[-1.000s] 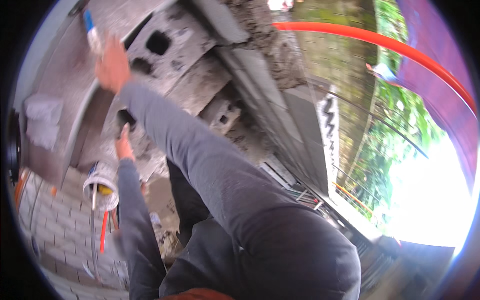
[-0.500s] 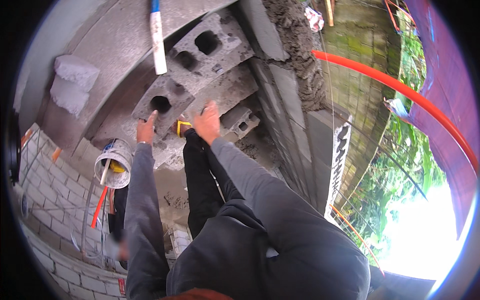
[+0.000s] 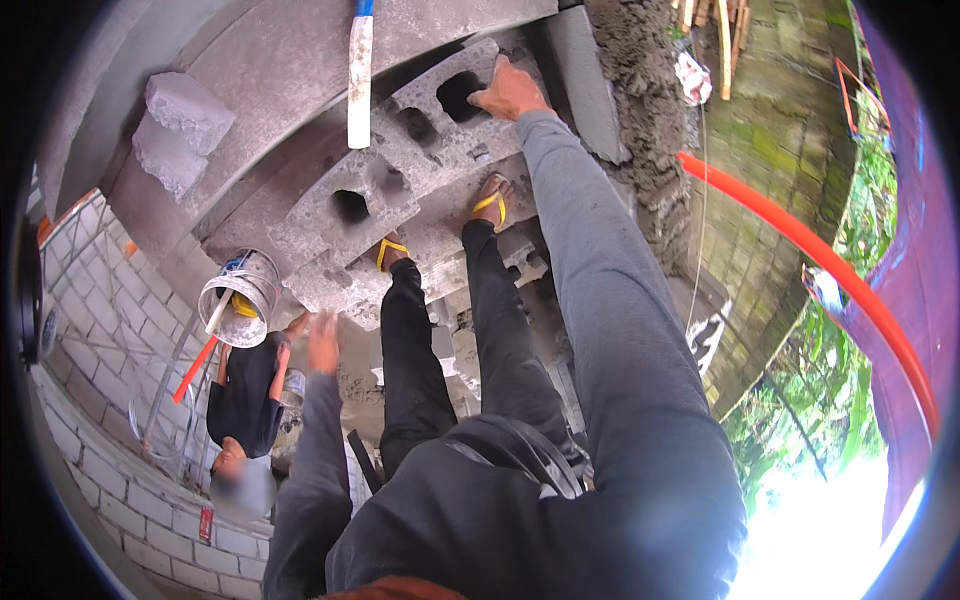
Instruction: The person lays hollow concrete blocks onto a mortar bed along a curved wall, using a hammer to tap each block into position. The person repeatedly picks up blocks, places them, and adjusts alignment while working on a partially built wall.
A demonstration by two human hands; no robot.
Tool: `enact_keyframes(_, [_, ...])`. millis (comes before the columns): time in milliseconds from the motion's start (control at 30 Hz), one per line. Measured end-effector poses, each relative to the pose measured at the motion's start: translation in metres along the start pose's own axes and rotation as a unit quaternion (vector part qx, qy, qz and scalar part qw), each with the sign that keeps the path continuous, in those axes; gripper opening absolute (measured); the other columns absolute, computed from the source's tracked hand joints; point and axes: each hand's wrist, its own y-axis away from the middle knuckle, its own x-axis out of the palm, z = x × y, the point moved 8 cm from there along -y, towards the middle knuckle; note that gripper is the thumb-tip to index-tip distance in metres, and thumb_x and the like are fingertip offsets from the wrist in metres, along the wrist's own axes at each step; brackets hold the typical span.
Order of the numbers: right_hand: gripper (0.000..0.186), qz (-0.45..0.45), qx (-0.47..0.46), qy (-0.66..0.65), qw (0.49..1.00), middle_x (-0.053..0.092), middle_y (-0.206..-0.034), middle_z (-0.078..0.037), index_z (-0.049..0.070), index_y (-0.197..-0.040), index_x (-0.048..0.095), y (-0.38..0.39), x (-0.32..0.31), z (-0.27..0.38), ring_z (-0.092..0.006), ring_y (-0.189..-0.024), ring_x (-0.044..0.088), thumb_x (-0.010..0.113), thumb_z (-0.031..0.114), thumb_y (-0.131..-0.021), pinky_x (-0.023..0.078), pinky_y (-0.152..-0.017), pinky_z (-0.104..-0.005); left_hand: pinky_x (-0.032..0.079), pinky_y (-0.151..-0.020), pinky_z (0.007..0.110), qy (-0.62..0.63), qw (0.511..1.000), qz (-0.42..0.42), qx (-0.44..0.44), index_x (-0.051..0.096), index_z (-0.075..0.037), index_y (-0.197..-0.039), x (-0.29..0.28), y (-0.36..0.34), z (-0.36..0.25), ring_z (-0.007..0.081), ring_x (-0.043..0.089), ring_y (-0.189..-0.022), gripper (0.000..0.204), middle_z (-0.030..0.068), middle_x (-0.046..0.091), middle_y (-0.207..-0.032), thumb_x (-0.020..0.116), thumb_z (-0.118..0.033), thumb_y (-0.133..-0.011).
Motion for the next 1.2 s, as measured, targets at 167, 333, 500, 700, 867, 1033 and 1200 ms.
enact_keyframes(167, [0.064,0.079,0.016,0.028,0.996,0.069,-0.119,-0.029,-0.007,-0.124,0.064,-0.018,0.017,0.002,-0.0419,-0.116,0.066,0.076,0.029,-0.073,0.052,-0.102,-0.0462,0.05,-0.092,0.052,0.494,0.693,0.079,-0.519,0.043,-0.016,-0.152,0.081,0.231,0.037,0.0301,0.058,-0.124,0.064,0.0054,0.055,-0.145,0.065,-0.044,-0.098])
enact_keyframes(333, [0.061,0.063,0.025,0.027,0.997,0.069,-0.114,-0.032,-0.009,-0.112,0.067,-0.005,0.026,-0.007,-0.0443,-0.11,0.068,0.073,0.036,-0.071,0.053,-0.097,-0.0468,0.044,-0.1,0.061,0.56,0.564,0.142,-0.59,0.04,-0.024,-0.149,0.11,0.395,0.001,0.0365,0.054,-0.13,0.052,0.0075,0.047,-0.156,0.053,-0.041,-0.102])
enact_keyframes(500, [0.055,0.024,0.067,0.037,0.997,0.07,-0.112,-0.031,-0.007,-0.108,0.069,0.033,0.004,0.001,-0.0426,-0.107,0.07,0.071,0.035,-0.073,0.054,-0.096,-0.0466,0.043,-0.103,0.063,0.556,0.561,0.105,-0.604,0.045,-0.022,-0.146,0.073,0.454,-0.05,0.0383,0.055,-0.13,0.047,0.0097,0.054,-0.149,0.051,-0.04,-0.103])
enact_keyframes(700, [0.044,0.061,0.153,0.053,0.985,0.074,-0.105,-0.025,-0.004,-0.104,0.072,0.145,-0.055,-0.023,-0.0372,-0.102,0.073,0.07,0.031,-0.078,0.058,-0.091,-0.0449,0.045,-0.101,0.058,0.607,0.585,0.134,-0.522,0.046,-0.023,-0.144,0.023,0.416,-0.018,0.0374,0.056,-0.129,0.049,0.0094,0.057,-0.144,0.061,-0.038,-0.099])
enact_keyframes(867, [0.045,0.018,0.163,-0.012,0.986,0.071,-0.104,-0.028,-0.005,-0.105,0.066,0.279,-0.164,-0.015,-0.0432,-0.104,0.069,0.069,0.029,-0.075,0.056,-0.091,-0.0494,0.046,-0.1,0.054,0.617,0.697,0.095,-0.352,0.04,-0.017,-0.152,-0.041,0.268,-0.003,0.0349,0.055,-0.131,0.062,0.0074,0.056,-0.146,0.06,-0.044,-0.1])
enact_keyframes(1033, [0.047,0.011,0.212,-0.062,0.975,0.071,-0.1,-0.029,-0.007,-0.102,0.066,0.414,-0.267,-0.034,-0.0437,-0.097,0.07,0.069,0.031,-0.075,0.055,-0.088,-0.0496,0.047,-0.1,0.048,0.548,0.783,0.073,-0.284,0.037,-0.015,-0.154,-0.155,0.159,-0.039,0.0293,0.054,-0.134,0.059,0.008,0.056,-0.147,0.056,-0.035,-0.103])
enact_keyframes(1200, [0.049,-0.002,0.259,-0.179,0.949,0.071,-0.085,-0.026,-0.008,-0.09,0.068,0.502,-0.315,-0.093,-0.0393,-0.082,0.07,0.077,0.036,-0.07,0.055,-0.073,-0.0461,0.047,-0.104,0.039,0.502,0.849,0.145,-0.078,0.041,-0.009,-0.153,-0.233,0.094,-0.21,0.0207,0.055,-0.131,0.052,0.0067,0.053,-0.149,0.053,-0.026,-0.105])
